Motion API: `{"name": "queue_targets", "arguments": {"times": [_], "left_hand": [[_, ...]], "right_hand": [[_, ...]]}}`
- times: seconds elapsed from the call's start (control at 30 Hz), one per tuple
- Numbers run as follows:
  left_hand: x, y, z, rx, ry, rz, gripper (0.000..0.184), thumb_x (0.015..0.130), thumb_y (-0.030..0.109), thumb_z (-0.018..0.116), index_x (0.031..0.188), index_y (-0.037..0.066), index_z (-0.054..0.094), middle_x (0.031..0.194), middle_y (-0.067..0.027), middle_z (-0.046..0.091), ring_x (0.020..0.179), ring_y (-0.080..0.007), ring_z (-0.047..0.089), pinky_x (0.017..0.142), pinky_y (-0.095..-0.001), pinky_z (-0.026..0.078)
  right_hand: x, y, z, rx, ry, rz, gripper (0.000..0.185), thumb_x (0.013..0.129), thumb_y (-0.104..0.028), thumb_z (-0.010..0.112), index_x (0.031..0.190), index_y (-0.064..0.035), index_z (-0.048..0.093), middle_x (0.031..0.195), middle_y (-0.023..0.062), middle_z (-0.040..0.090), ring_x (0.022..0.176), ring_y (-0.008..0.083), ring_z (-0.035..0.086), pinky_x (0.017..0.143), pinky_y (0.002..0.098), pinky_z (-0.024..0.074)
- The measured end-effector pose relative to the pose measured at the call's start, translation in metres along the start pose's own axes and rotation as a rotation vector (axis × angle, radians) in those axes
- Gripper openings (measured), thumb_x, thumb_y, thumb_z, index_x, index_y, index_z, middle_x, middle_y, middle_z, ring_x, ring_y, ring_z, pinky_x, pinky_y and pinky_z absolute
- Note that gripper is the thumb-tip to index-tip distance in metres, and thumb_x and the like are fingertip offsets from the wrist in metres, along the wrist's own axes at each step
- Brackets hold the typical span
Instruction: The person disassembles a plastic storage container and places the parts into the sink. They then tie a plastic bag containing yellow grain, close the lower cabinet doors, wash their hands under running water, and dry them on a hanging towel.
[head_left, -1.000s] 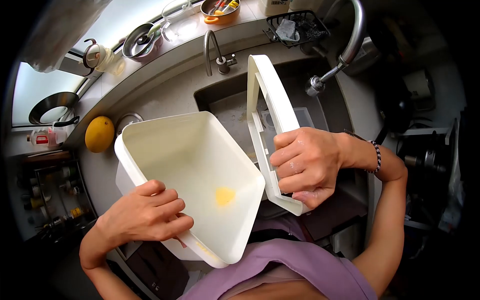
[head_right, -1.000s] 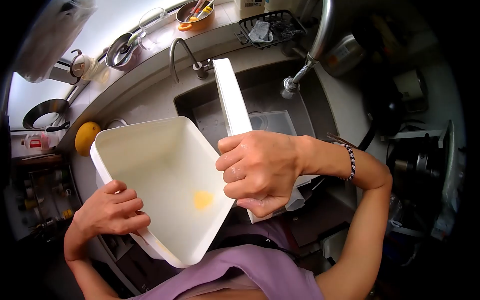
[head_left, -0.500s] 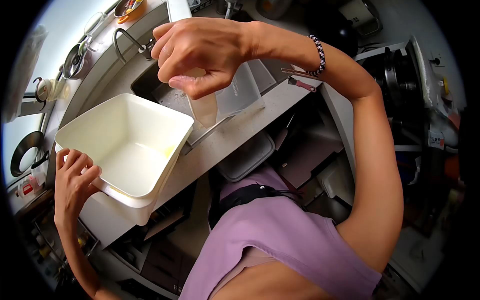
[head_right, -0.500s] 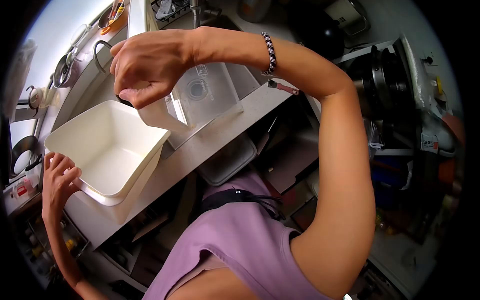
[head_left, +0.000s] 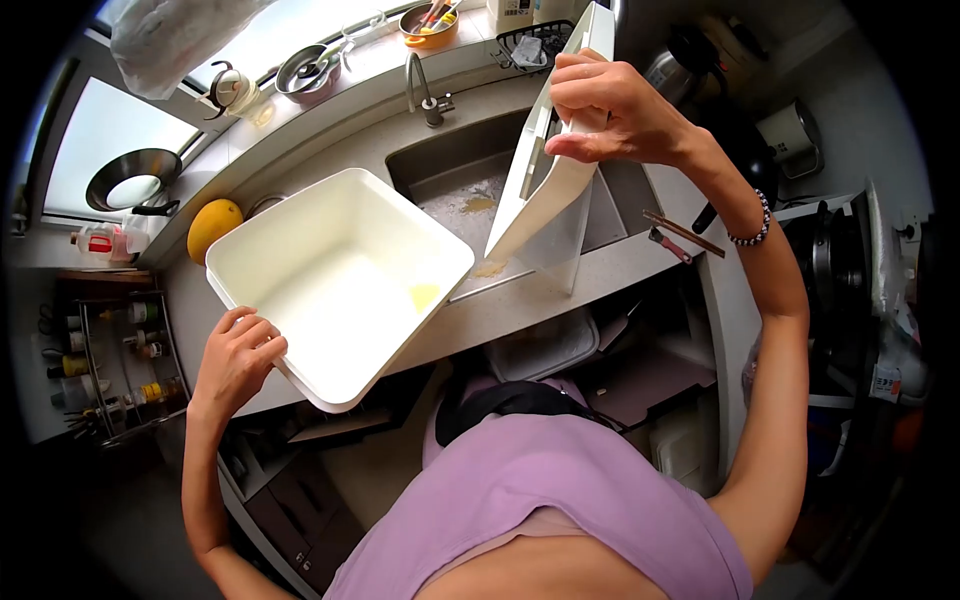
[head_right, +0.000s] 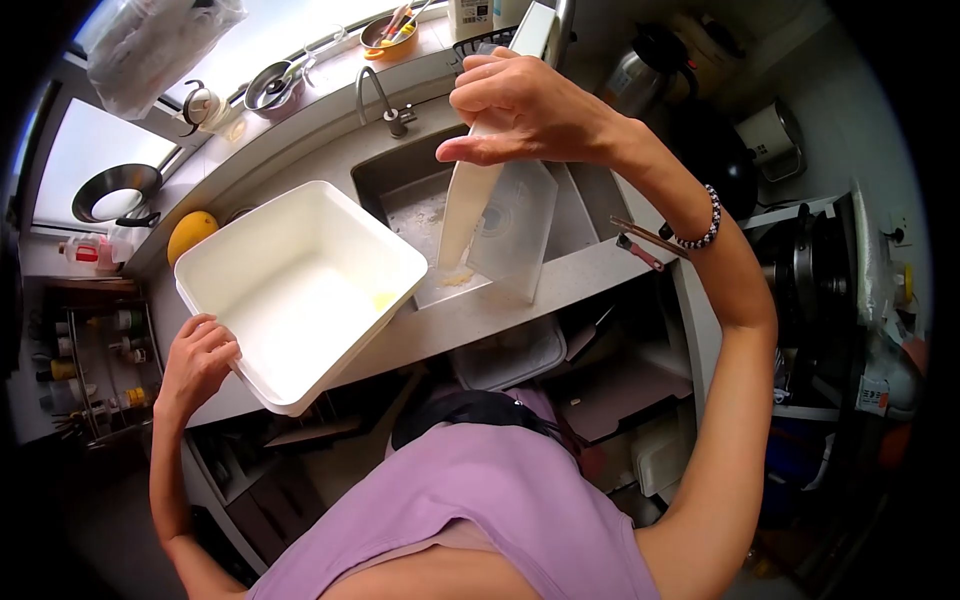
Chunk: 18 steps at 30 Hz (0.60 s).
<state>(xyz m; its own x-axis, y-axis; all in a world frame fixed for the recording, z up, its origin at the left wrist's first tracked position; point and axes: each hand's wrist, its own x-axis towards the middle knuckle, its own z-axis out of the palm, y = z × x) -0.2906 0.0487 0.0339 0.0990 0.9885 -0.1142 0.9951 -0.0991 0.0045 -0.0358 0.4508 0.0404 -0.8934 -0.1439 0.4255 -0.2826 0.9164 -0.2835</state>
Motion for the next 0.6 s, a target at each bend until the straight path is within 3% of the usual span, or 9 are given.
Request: {"name": "queue_targets", "arguments": {"times": [0.07, 0.1, 0.33, 0.5, 0.57, 0.6], "left_hand": [[-0.021, 0.008, 0.017, -0.043, 0.052, -0.024, 0.011, 0.067, 0.002, 0.065, 0.070, 0.008, 0.055, 0.072, -0.0019, 0.056, 0.079, -0.0182, 0.059, 0.092, -0.0380, 0.045], [-0.028, 0.014, 0.025, -0.071, 0.073, -0.036, 0.010, 0.068, 0.002, 0.063, 0.070, 0.008, 0.055, 0.073, -0.0018, 0.055, 0.080, -0.0177, 0.059, 0.094, -0.0388, 0.045], [-0.064, 0.061, 0.117, -0.222, 0.117, -0.090, 0.008, 0.071, 0.002, 0.058, 0.071, 0.008, 0.052, 0.080, -0.0039, 0.053, 0.095, -0.0203, 0.058, 0.100, -0.0455, 0.041], [-0.068, 0.075, 0.148, -0.263, 0.008, -0.089, 0.009, 0.074, 0.007, 0.060, 0.082, 0.007, 0.055, 0.094, -0.0079, 0.052, 0.106, -0.0261, 0.052, 0.099, -0.0474, 0.041], [-0.048, 0.081, 0.114, -0.763, -0.124, -0.231, 0.018, 0.081, 0.021, 0.064, 0.092, 0.007, 0.058, 0.107, -0.0088, 0.051, 0.112, -0.0260, 0.048, 0.103, -0.0442, 0.037], [-0.034, 0.084, 0.113, -0.761, -0.112, -0.232, 0.018, 0.081, 0.021, 0.064, 0.092, 0.007, 0.058, 0.107, -0.0088, 0.051, 0.112, -0.0260, 0.048, 0.103, -0.0442, 0.037]], "right_hand": [[0.007, 0.002, 0.003, 0.017, -0.004, 0.126, 0.050, 0.080, -0.053, 0.066, 0.059, -0.0086, 0.052, 0.061, 0.0032, 0.045, 0.063, 0.0183, 0.045, 0.073, 0.0326, 0.0407], [0.011, 0.003, 0.003, 0.034, -0.015, 0.143, 0.046, 0.083, -0.044, 0.065, 0.059, -0.0072, 0.052, 0.059, 0.0036, 0.043, 0.062, 0.0174, 0.042, 0.070, 0.0313, 0.0384], [0.031, 0.013, 0.009, 0.134, 0.022, 0.037, 0.029, 0.081, -0.021, 0.058, 0.061, -0.0008, 0.053, 0.057, 0.0065, 0.041, 0.060, 0.0160, 0.038, 0.066, 0.0316, 0.0347], [0.041, 0.007, -0.001, 0.212, 0.065, 0.027, 0.027, 0.071, -0.021, 0.051, 0.057, 0.0009, 0.044, 0.056, 0.0086, 0.035, 0.057, 0.0203, 0.035, 0.060, 0.0340, 0.0366], [0.040, 0.003, -0.005, 0.219, 0.069, -0.007, 0.026, 0.071, -0.020, 0.050, 0.057, 0.0003, 0.042, 0.056, 0.0087, 0.034, 0.057, 0.0201, 0.034, 0.060, 0.0339, 0.0360], [0.038, 0.000, -0.006, 0.233, 0.078, -0.035, 0.026, 0.071, -0.020, 0.048, 0.056, -0.0004, 0.040, 0.056, 0.0088, 0.033, 0.057, 0.0199, 0.034, 0.060, 0.0338, 0.0355]]}}
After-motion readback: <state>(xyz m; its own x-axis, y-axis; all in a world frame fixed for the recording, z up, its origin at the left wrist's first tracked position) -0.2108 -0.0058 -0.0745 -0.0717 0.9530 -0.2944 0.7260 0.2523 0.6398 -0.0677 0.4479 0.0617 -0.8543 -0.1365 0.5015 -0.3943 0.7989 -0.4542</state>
